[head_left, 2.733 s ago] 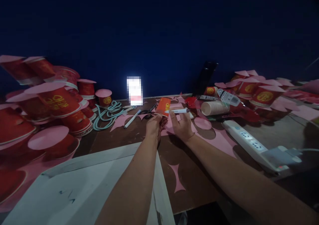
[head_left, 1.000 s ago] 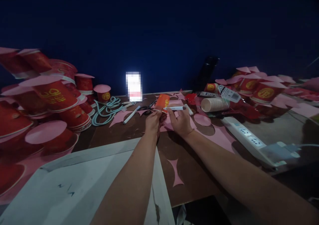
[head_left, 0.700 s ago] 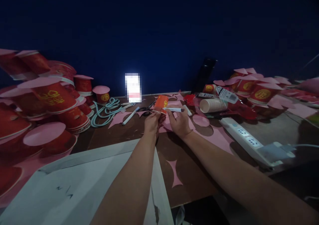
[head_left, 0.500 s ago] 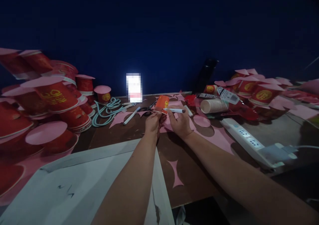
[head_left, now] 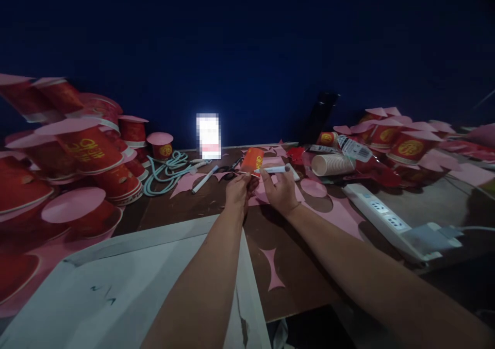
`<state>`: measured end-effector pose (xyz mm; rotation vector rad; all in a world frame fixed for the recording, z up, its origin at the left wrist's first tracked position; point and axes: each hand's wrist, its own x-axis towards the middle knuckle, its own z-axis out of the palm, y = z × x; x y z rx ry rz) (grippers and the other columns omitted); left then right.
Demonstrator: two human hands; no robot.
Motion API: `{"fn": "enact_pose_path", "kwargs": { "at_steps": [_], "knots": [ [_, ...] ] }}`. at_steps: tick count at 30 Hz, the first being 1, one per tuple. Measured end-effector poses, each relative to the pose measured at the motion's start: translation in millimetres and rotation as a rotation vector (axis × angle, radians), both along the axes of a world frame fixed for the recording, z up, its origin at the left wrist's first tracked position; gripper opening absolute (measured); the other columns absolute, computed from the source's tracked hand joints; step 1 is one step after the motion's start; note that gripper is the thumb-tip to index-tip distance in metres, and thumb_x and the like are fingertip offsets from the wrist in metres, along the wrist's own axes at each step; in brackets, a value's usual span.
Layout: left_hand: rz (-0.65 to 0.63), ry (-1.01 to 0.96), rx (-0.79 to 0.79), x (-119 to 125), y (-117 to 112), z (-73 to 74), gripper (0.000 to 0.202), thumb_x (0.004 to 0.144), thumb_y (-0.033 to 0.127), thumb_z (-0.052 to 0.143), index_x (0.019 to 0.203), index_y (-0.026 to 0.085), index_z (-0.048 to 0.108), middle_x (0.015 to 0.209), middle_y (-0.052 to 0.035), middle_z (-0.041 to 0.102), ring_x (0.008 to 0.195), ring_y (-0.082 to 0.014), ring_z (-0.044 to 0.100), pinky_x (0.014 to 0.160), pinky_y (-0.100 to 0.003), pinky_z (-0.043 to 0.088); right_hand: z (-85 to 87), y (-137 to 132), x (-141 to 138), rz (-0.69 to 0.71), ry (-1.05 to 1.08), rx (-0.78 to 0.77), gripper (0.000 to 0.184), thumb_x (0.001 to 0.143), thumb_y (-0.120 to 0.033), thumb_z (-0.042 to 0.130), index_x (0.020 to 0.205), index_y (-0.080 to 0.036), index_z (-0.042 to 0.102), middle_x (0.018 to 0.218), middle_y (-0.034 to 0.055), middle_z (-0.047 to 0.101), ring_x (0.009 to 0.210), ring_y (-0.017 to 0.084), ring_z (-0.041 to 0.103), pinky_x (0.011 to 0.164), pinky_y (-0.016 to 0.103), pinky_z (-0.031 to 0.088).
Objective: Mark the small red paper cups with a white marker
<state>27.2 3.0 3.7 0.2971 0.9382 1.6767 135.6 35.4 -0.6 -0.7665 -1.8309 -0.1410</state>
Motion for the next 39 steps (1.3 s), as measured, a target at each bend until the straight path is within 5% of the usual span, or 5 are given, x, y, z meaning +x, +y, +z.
{"fn": "enact_pose_path", "kwargs": {
  "at_steps": [39],
  "knots": [
    [-0.007, 0.016, 0.02, 1.0, -1.9, -0.2, 0.004, 0.07, 0.011, 0.063, 0.068, 0.012, 0.06, 0.06, -0.0008, 0.063, 0.056, -0.0079, 0.061, 0.065, -0.019, 0.051, 0.9, -0.9, 0.5, 0.009, -0.003, -0.032, 0.015, 0.088, -0.03, 0.052, 0.088, -0.02, 0.062, 0.087, 0.0077, 0.07, 0.086, 0.022, 0.062, 0.082, 0.038, 0.046]
  ]
}}
